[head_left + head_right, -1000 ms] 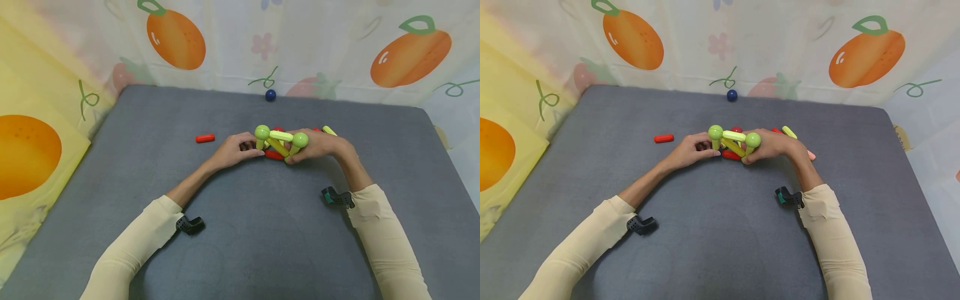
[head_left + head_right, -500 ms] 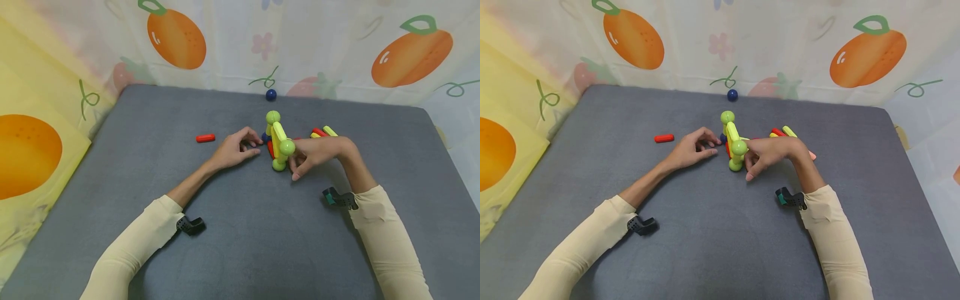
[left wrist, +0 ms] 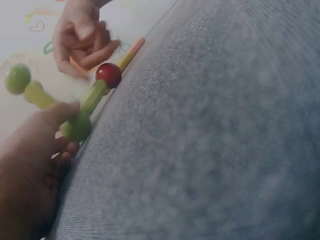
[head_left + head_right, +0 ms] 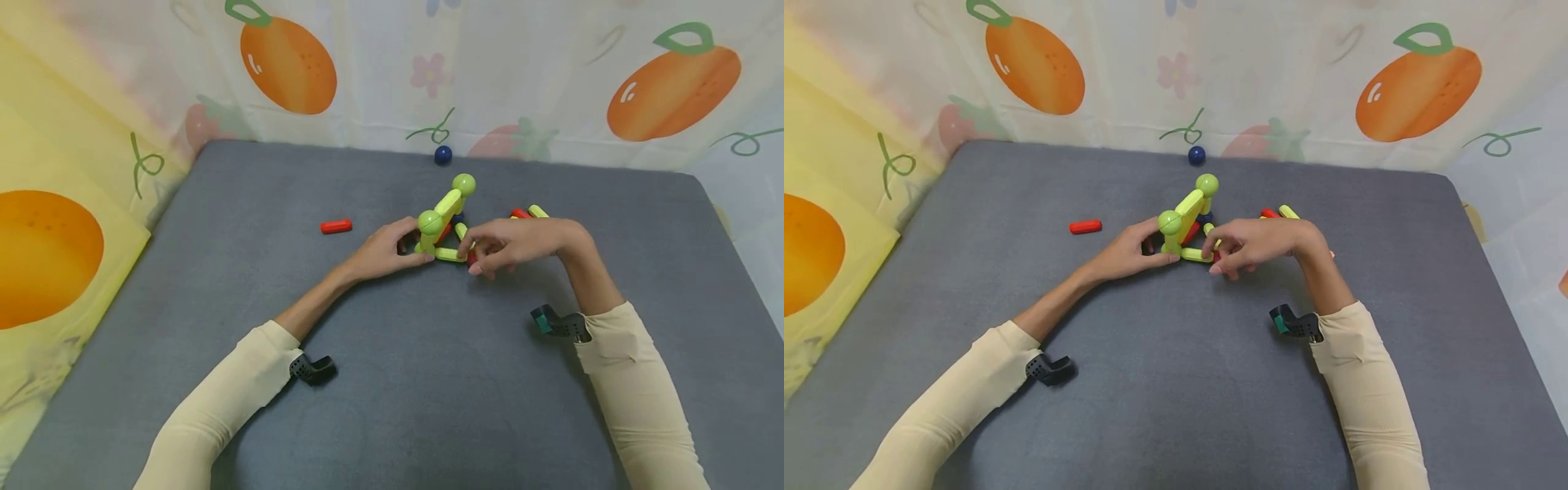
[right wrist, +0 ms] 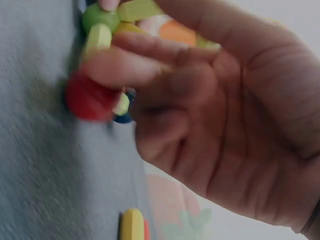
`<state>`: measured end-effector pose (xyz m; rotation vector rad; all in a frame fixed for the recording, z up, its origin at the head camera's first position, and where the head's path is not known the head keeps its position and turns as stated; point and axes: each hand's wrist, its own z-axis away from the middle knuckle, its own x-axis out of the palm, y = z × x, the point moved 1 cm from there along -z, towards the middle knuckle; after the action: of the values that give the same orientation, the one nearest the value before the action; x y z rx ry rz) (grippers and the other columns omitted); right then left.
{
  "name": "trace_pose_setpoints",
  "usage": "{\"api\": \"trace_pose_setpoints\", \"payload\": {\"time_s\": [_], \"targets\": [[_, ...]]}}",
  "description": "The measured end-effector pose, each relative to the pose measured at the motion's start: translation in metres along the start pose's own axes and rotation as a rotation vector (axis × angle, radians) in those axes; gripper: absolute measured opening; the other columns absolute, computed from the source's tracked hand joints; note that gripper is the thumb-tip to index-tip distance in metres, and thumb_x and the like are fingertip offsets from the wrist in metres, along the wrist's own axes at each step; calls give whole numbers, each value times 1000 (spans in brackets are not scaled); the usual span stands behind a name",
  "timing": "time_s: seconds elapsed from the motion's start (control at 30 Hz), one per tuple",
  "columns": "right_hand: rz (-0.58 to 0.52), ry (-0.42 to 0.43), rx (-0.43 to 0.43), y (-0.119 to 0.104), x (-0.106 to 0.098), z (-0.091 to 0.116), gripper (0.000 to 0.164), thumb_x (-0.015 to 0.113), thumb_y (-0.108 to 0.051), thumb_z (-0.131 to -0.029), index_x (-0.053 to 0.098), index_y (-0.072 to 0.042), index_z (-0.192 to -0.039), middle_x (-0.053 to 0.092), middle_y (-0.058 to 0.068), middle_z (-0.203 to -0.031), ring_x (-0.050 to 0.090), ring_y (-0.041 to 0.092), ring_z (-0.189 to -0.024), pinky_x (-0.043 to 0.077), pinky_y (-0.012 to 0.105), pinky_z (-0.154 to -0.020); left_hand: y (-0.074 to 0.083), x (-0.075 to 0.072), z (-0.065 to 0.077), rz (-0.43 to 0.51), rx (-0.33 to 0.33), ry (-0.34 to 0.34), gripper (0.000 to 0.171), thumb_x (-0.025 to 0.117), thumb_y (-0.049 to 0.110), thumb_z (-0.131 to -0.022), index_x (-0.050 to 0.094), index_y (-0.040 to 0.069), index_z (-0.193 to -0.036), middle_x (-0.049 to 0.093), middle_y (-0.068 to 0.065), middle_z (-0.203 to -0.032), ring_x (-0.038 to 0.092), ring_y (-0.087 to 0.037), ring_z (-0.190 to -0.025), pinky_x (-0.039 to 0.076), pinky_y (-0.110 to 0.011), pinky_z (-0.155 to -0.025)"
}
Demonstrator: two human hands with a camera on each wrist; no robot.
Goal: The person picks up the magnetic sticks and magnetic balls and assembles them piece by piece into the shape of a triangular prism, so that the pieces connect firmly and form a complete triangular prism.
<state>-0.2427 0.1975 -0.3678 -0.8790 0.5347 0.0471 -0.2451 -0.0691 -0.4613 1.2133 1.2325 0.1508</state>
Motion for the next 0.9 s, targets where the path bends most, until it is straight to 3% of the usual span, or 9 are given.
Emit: {"api": "trace_pose_setpoints", "payload": {"time_s": [0.1,0.17,0.27,0.37,0.5,0.7,0.9], "targets": [[17,171,27,5,-6,5,24,64,-23,-105,63,0,-113,65,13,-82,58,27,-70,48,32,-64,-1,-1,0,34,16,29,29,75,22,-96,64,9,-119,62,-6,-95,55,-15,-80,45,-25,-74],[52,277,54,9,-9,6,24,65,-22,-105,60,1,-113,66,13,-80,58,24,-68,46,32,-63,-1,-2,0,39,9,30,31,73,20,-96,64,9,-124,63,-7,-94,55,-15,-78,44,-25,-72],[76,366,88,13,-9,1,31,68,-20,-102,57,2,-122,71,16,-82,62,23,-70,46,32,-65,-1,-2,1,39,-1,16,38,69,19,-97,62,9,-132,67,-9,-101,57,-16,-80,45,-26,-73],[88,374,115,18,-8,-4,27,70,-21,-101,62,2,-114,72,14,-81,62,21,-70,45,29,-65,-1,-2,1,34,-13,8,40,67,19,-97,60,9,-136,69,-10,-114,61,-19,-92,48,-29,-83],[83,363,106,21,-6,-8,21,70,-21,-101,68,0,-102,69,12,-79,60,20,-71,45,28,-66,-1,-1,0,31,-35,20,35,66,22,-100,63,11,-133,67,-9,-116,58,-21,-104,46,-34,-92],[42,364,63,21,-4,-9,17,69,-16,-102,66,1,-103,66,12,-82,61,20,-71,44,29,-65,-1,-1,-2,19,-31,43,19,65,26,-104,65,11,-117,60,-7,-96,51,-20,-89,40,-34,-83],[53,342,71,18,-5,-10,17,69,-16,-102,65,-1,-95,65,10,-78,60,20,-70,43,28,-64,0,0,-2,-1,-31,64,19,66,27,-104,66,12,-115,62,-6,-98,52,-20,-91,41,-33,-84]]}}
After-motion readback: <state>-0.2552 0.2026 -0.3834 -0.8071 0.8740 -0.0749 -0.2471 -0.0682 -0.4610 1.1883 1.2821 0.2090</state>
